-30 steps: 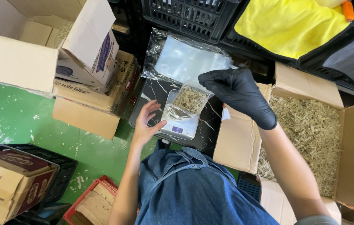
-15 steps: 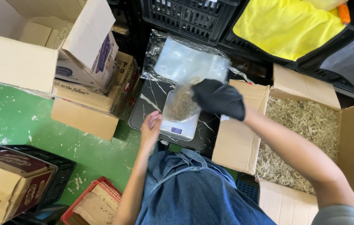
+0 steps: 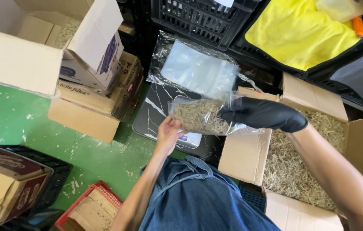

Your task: The person uses a plastic container to scoop dried ingredients from a box, weighs them on a digital scale, and transfers them into plastic bags.

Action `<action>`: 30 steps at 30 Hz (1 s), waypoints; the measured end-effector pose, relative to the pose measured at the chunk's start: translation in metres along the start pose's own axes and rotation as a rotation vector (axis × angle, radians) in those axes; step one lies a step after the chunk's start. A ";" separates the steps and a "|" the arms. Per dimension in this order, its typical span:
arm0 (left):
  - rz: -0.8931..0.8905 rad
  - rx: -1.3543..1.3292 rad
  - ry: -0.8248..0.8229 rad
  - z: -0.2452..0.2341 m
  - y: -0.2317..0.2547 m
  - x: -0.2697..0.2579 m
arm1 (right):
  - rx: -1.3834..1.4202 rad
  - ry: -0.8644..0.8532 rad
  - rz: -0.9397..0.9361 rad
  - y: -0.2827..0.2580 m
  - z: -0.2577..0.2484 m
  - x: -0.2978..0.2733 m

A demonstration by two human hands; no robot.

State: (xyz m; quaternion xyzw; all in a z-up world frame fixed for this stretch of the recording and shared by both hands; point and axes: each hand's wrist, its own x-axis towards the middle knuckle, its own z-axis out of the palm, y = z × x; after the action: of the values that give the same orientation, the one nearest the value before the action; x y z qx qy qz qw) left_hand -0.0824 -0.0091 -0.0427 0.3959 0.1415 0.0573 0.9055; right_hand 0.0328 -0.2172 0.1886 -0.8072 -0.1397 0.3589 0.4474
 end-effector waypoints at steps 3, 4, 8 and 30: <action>-0.013 -0.072 0.033 -0.007 -0.005 -0.001 | 0.092 -0.069 -0.070 0.010 -0.002 0.004; -0.019 -0.059 0.097 0.000 0.001 -0.006 | -0.110 -0.060 -0.087 0.011 0.000 0.004; -0.030 -0.021 0.204 0.005 -0.001 0.003 | -0.274 -0.043 -0.157 0.014 -0.005 0.016; 0.129 0.969 -0.424 0.089 0.073 0.045 | -0.802 -0.174 0.225 -0.126 -0.017 -0.020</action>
State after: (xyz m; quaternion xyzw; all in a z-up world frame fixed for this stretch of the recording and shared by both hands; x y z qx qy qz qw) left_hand -0.0122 -0.0124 0.0588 0.7796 -0.0591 -0.0405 0.6222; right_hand 0.0426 -0.1676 0.3071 -0.8943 -0.2164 0.3894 0.0424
